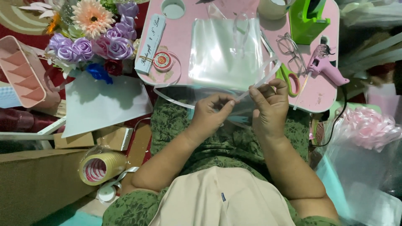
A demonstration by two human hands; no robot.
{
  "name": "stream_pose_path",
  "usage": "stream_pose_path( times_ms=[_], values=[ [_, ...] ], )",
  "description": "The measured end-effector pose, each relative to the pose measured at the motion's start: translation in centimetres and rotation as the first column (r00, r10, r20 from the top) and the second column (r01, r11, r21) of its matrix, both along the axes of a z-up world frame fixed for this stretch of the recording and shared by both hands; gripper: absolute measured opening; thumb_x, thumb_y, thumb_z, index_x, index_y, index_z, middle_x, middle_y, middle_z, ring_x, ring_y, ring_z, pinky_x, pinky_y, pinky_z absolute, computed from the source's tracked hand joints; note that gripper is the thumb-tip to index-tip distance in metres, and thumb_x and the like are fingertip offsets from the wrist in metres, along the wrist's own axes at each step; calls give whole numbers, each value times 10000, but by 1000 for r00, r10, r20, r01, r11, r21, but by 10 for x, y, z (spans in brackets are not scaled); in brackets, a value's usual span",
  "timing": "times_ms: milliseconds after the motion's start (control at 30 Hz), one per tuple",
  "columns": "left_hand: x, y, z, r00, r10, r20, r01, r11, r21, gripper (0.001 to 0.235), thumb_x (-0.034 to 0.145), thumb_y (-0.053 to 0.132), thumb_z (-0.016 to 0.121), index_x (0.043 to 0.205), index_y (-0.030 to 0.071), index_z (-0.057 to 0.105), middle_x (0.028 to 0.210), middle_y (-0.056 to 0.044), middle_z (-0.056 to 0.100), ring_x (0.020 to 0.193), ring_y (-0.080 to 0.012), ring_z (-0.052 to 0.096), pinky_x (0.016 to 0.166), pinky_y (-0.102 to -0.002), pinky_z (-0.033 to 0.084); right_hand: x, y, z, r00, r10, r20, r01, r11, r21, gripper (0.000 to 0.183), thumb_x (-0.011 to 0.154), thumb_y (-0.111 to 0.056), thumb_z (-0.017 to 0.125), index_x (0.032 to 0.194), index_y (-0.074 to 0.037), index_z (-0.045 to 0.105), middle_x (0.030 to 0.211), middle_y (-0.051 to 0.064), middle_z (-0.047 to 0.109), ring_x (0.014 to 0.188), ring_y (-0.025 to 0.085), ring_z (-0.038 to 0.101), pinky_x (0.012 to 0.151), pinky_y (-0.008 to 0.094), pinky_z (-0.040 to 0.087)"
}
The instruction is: Preparing plastic sleeves and ribbons for flower arrangements using scissors and a glue gun at a design station.
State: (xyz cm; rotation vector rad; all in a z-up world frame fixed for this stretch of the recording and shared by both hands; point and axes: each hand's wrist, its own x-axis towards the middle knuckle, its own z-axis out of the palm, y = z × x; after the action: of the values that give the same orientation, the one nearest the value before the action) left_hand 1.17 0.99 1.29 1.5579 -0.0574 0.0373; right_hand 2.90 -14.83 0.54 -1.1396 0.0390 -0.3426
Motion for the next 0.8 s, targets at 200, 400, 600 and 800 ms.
stream_pose_path(
  times_ms=[200, 400, 600, 800],
  values=[
    [2, -2, -1, 999, -14, -34, 13, 1000, -27, 129, 937, 195, 680, 979, 112, 770, 843, -101, 763, 672, -133, 637, 462, -288, 575, 1, -4, -7, 1000, -4, 16, 4, 1000, -20, 428, 894, 39, 771, 1131, -167, 480, 902, 8, 651, 963, 162, 717, 866, 265, 575],
    [-6, 2, 10, 988, 68, 140, -76, 996, 52, 78, 903, 122, 692, 937, 95, 757, 821, -112, 757, 729, -232, 704, 628, -343, 581, -8, 5, 17, 997, 74, 24, -71, 992, -104, 422, 892, 28, 769, 1153, -138, 483, 879, 20, 675, 912, 125, 714, 827, 247, 585],
    [17, 37, 9, 642, -59, 765, -502, 721, 477, 115, 900, 36, 691, 993, 101, 707, 853, -27, 695, 793, -197, 656, 707, -318, 558, -21, -16, 18, 974, 192, -120, -223, 912, -344, 354, 837, 20, 801, 1096, -41, 567, 787, 108, 714, 809, 164, 716, 733, 318, 600],
    [20, 49, 23, 463, -102, 880, -660, 623, 420, 69, 925, 98, 698, 990, 114, 686, 940, -17, 735, 828, -182, 648, 734, -312, 548, -32, -59, 10, 986, 120, -112, -164, 713, -682, 230, 877, -60, 788, 1083, -73, 686, 896, 138, 764, 861, 271, 757, 788, 419, 592]
  ],
)
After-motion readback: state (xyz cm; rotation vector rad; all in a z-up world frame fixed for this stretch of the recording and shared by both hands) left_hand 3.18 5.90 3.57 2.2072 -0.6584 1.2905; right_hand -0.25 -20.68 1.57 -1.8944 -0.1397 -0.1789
